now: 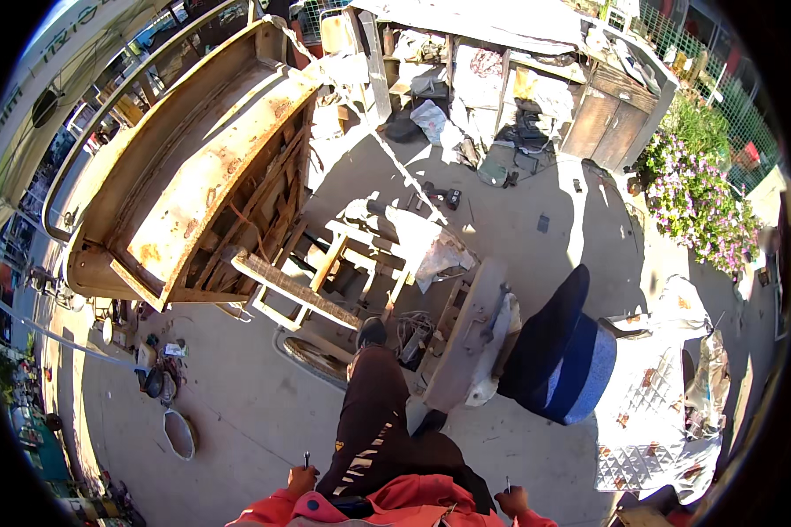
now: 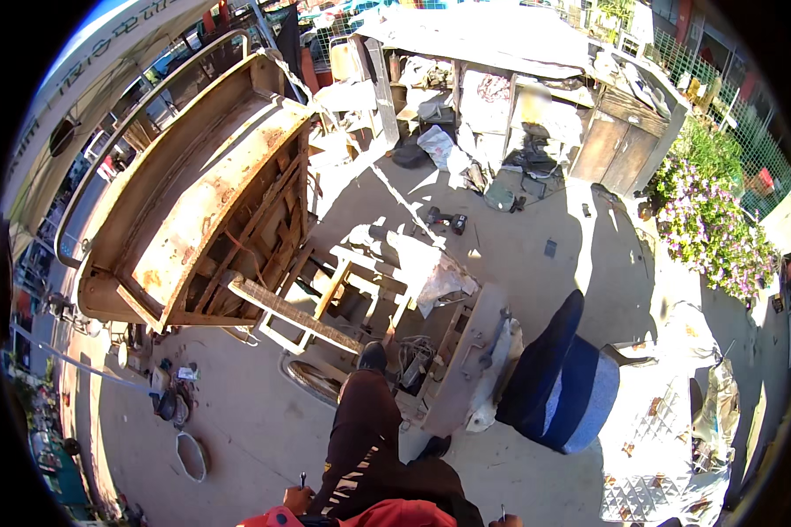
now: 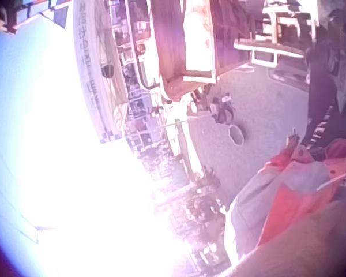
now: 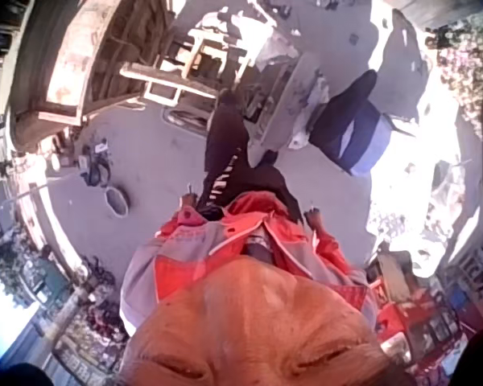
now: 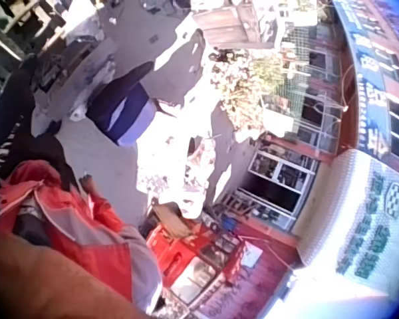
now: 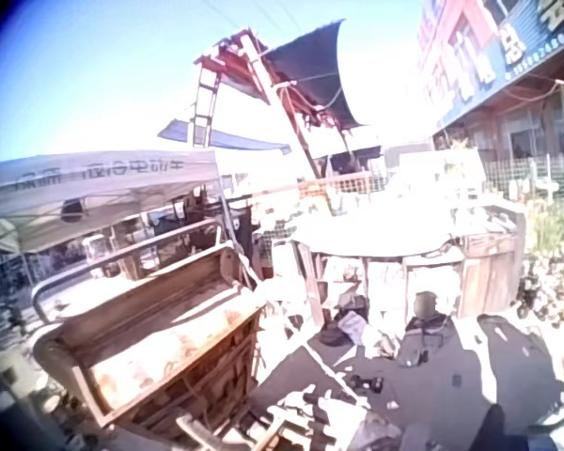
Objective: The person uses a wrench to tighten bolts on a mechanical component mounted on a wooden cart. They repeatedly adjust the tool and reposition their hands to access different fasteners on the machinery.
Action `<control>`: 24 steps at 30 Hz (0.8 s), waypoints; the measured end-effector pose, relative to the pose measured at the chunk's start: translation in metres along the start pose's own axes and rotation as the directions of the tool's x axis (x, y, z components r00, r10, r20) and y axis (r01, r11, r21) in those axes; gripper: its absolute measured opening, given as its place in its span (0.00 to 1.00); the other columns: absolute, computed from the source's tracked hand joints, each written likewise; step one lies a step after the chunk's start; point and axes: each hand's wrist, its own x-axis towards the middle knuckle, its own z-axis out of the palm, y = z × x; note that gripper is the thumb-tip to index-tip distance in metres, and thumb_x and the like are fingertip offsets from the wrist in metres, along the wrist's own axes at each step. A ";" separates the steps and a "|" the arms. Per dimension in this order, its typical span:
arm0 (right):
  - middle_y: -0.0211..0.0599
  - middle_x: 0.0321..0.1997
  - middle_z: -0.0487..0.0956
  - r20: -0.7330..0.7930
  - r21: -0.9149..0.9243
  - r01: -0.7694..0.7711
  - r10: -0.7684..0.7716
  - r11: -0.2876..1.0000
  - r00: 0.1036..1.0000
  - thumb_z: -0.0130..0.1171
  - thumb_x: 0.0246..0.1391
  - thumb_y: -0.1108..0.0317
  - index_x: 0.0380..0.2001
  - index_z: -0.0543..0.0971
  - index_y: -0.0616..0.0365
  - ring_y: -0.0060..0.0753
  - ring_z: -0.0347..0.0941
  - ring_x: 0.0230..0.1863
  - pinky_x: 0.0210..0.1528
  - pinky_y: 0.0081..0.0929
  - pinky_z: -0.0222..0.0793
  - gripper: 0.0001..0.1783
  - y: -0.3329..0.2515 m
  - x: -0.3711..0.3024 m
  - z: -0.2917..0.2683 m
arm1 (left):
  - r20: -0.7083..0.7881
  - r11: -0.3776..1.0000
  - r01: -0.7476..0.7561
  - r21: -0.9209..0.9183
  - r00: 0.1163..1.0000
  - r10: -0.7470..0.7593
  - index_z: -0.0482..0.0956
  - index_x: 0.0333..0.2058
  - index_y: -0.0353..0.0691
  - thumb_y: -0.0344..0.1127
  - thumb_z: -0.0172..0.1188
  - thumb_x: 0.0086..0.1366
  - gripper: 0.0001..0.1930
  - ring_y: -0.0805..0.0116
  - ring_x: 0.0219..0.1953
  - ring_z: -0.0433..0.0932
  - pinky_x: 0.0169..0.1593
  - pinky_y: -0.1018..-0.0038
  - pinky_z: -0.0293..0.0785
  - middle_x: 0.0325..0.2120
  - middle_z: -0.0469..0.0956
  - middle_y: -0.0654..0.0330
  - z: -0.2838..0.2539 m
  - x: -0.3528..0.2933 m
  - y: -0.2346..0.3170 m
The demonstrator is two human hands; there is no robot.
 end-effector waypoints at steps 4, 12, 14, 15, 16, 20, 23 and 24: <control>0.52 0.15 0.76 0.038 0.125 -0.046 0.042 0.991 0.998 0.62 0.37 0.53 0.15 0.78 0.66 0.49 0.76 0.20 0.28 0.41 0.72 0.22 -0.003 -0.004 -0.009 | 0.072 0.929 -0.167 0.331 0.986 0.152 0.84 0.27 0.37 0.49 0.56 0.53 0.19 0.57 0.30 0.82 0.38 0.63 0.75 0.22 0.81 0.51 0.003 0.002 -0.072; 0.51 0.14 0.75 0.013 0.123 0.148 -0.151 0.981 0.988 0.61 0.40 0.55 0.17 0.78 0.63 0.50 0.74 0.17 0.23 0.44 0.69 0.18 -0.040 0.029 0.011 | 0.062 0.941 0.192 -0.277 0.981 -0.182 0.81 0.27 0.36 0.44 0.56 0.57 0.15 0.67 0.15 0.72 0.21 0.68 0.70 0.14 0.74 0.60 -0.006 -0.082 -0.016; 0.51 0.14 0.75 0.043 0.122 0.238 -0.244 0.964 0.969 0.61 0.40 0.55 0.17 0.78 0.62 0.50 0.74 0.17 0.23 0.44 0.69 0.18 -0.098 0.032 0.021 | 0.013 0.944 0.120 -0.308 0.992 -0.122 0.81 0.25 0.36 0.44 0.55 0.58 0.16 0.70 0.12 0.67 0.16 0.72 0.63 0.13 0.71 0.61 -0.003 -0.100 -0.027; 0.51 0.14 0.75 0.066 0.122 0.287 -0.296 0.950 0.953 0.61 0.40 0.55 0.17 0.78 0.62 0.50 0.74 0.17 0.23 0.44 0.69 0.18 -0.128 0.031 0.027 | 0.007 0.948 0.102 -0.301 0.994 -0.105 0.81 0.25 0.35 0.44 0.55 0.58 0.16 0.69 0.12 0.67 0.16 0.72 0.63 0.13 0.71 0.61 -0.003 -0.107 -0.039; 0.51 0.14 0.75 0.086 0.121 0.332 -0.343 0.936 0.936 0.61 0.40 0.55 0.17 0.78 0.62 0.50 0.74 0.17 0.23 0.44 0.69 0.18 -0.158 0.029 0.032 | 0.002 0.954 0.079 -0.290 0.997 -0.082 0.81 0.25 0.35 0.44 0.54 0.59 0.17 0.69 0.12 0.67 0.16 0.71 0.63 0.13 0.71 0.61 -0.003 -0.112 -0.051; 0.51 0.14 0.75 0.132 0.131 0.458 -0.473 0.879 0.871 0.61 0.40 0.55 0.17 0.78 0.62 0.50 0.74 0.17 0.23 0.45 0.69 0.18 -0.221 0.018 0.047 | 0.064 0.929 0.108 -0.353 0.994 -0.091 0.81 0.26 0.35 0.45 0.54 0.59 0.17 0.69 0.12 0.66 0.16 0.71 0.61 0.14 0.70 0.62 0.022 -0.110 -0.111; 0.51 0.14 0.75 0.149 0.126 0.501 -0.516 0.856 0.844 0.61 0.40 0.55 0.18 0.78 0.62 0.50 0.74 0.17 0.23 0.45 0.69 0.18 -0.242 0.011 0.056 | 0.059 0.880 0.251 -0.404 0.967 -0.249 0.80 0.27 0.36 0.46 0.53 0.60 0.17 0.70 0.12 0.66 0.16 0.71 0.61 0.14 0.70 0.62 0.008 -0.154 -0.079; 0.51 0.14 0.75 0.158 0.125 0.510 -0.524 0.851 0.837 0.61 0.40 0.55 0.18 0.78 0.62 0.50 0.74 0.17 0.23 0.45 0.69 0.18 -0.247 0.007 0.060 | 0.059 0.856 0.301 -0.419 0.950 -0.305 0.80 0.27 0.36 0.46 0.53 0.61 0.17 0.70 0.12 0.66 0.16 0.71 0.61 0.15 0.70 0.63 0.001 -0.169 -0.070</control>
